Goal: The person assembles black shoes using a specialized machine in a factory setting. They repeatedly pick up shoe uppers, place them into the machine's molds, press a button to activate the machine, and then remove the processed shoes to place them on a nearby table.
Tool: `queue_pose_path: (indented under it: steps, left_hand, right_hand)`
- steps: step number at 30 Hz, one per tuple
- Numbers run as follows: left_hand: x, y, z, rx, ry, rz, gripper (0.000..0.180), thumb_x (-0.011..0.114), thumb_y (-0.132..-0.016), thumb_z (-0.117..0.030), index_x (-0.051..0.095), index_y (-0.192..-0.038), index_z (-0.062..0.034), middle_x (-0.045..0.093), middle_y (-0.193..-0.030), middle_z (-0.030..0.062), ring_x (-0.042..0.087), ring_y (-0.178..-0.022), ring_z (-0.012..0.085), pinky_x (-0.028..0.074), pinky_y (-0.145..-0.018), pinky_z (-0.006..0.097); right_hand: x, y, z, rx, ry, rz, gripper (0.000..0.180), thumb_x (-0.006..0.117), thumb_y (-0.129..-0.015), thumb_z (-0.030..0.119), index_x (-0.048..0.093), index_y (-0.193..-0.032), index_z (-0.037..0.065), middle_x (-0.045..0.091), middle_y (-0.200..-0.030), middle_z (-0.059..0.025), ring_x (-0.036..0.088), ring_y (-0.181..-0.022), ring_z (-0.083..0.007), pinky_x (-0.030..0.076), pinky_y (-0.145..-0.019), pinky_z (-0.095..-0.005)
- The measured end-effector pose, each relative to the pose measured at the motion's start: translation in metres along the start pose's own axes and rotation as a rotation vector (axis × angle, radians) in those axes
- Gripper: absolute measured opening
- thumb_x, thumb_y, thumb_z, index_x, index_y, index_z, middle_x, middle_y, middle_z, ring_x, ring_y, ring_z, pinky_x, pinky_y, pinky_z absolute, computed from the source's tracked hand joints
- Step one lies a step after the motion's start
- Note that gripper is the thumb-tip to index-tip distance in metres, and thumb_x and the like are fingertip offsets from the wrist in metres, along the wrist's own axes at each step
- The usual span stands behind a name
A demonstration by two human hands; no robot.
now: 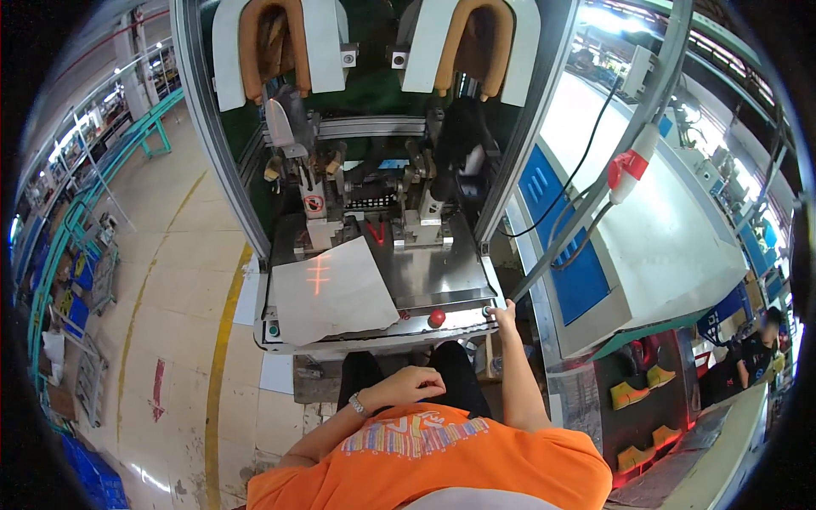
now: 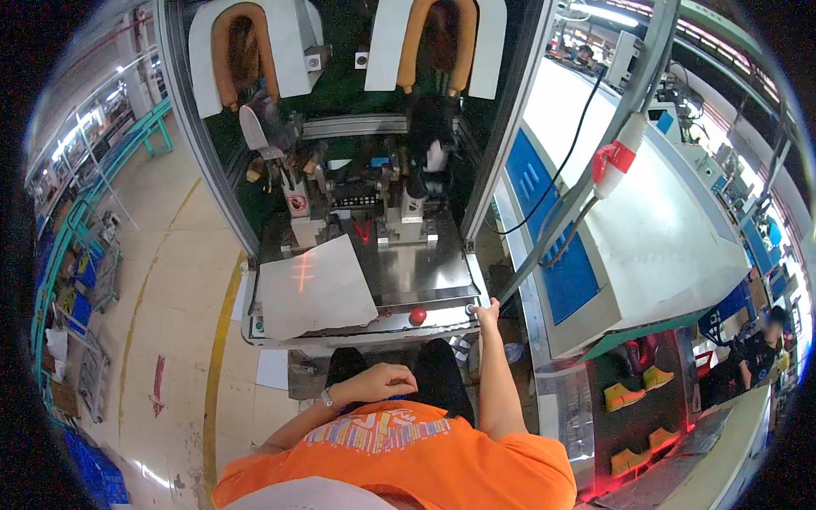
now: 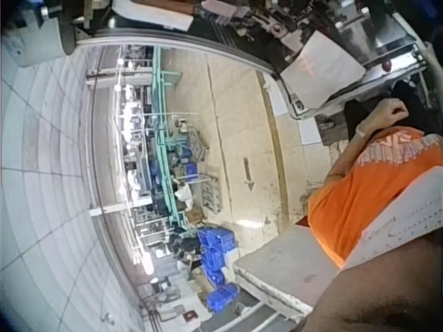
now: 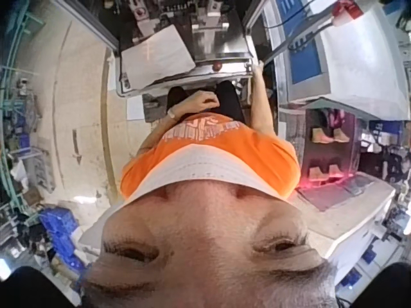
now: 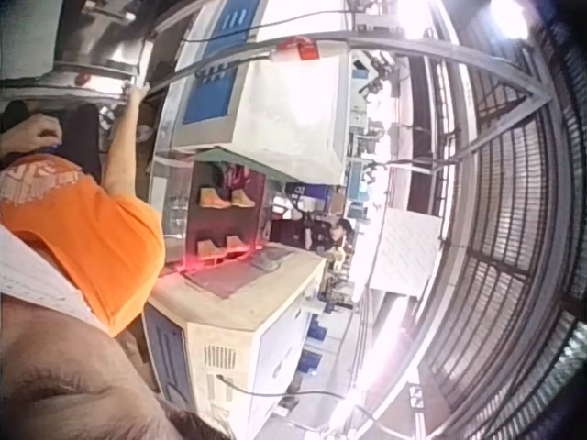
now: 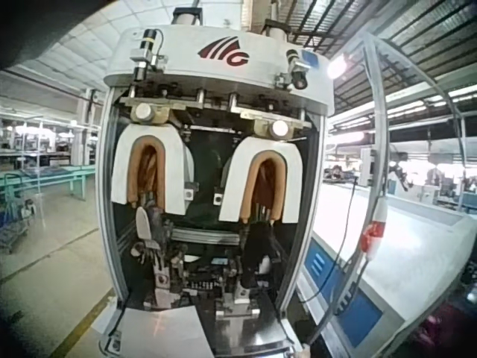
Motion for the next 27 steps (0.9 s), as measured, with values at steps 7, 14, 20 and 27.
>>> queue_pose_path:
  steps: [7, 14, 20, 27]
  left_hand:
    - [0.016, 0.004, 0.006, -0.076, 0.088, 0.029, 0.021, 0.054, -0.084, -0.019, 0.059, -0.094, -0.0013, 0.063, -0.090, 0.0101, 0.061, -0.085, 0.0196, 0.046, -0.076, 0.029]
    - [0.014, 0.012, 0.027, -0.153, 0.149, -0.034, 0.023, 0.055, -0.084, -0.019, 0.057, -0.099, -0.0016, 0.064, -0.092, 0.0110, 0.061, -0.086, 0.0204, 0.047, -0.077, 0.030]
    - [0.026, 0.000, 0.043, -0.180, 0.146, 0.048, 0.025, 0.054, -0.085, -0.022, 0.057, -0.099, -0.0022, 0.064, -0.093, 0.0108, 0.061, -0.087, 0.0203, 0.046, -0.077, 0.030]
    - [0.034, -0.015, 0.050, -0.143, 0.120, 0.139, 0.025, 0.049, -0.087, -0.024, 0.059, -0.086, -0.0010, 0.062, -0.079, 0.0086, 0.059, -0.072, 0.0182, 0.045, -0.067, 0.029]
  right_hand:
    - [-0.026, -0.036, -0.041, -0.026, -0.279, -0.160, 0.029, 0.056, -0.078, 0.016, 0.056, -0.099, -0.004, 0.061, -0.086, -0.0091, 0.057, -0.080, -0.0182, 0.044, -0.072, -0.0306]
    - [-0.022, 0.020, -0.012, -0.220, 0.151, -0.480, 0.035, 0.042, -0.088, 0.030, 0.060, -0.093, 0.000, 0.061, -0.091, -0.0188, 0.057, -0.085, -0.0340, 0.043, -0.075, -0.0391]
    - [-0.026, 0.026, -0.007, -0.228, 0.077, -0.492, 0.033, 0.044, -0.088, 0.030, 0.058, -0.091, 0.000, 0.061, -0.089, -0.0184, 0.058, -0.084, -0.0328, 0.043, -0.074, -0.0382]
    - [-0.025, 0.026, -0.011, -0.209, 0.068, -0.468, 0.032, 0.044, -0.087, 0.029, 0.057, -0.093, 0.001, 0.061, -0.089, -0.0187, 0.057, -0.084, -0.0337, 0.043, -0.074, -0.0379]
Point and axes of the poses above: each hand's wrist, its own y-axis away from the middle knuckle, its own x-axis out of the palm, z = x × y, the point moved 7 cm from there along -y, towards the middle knuckle
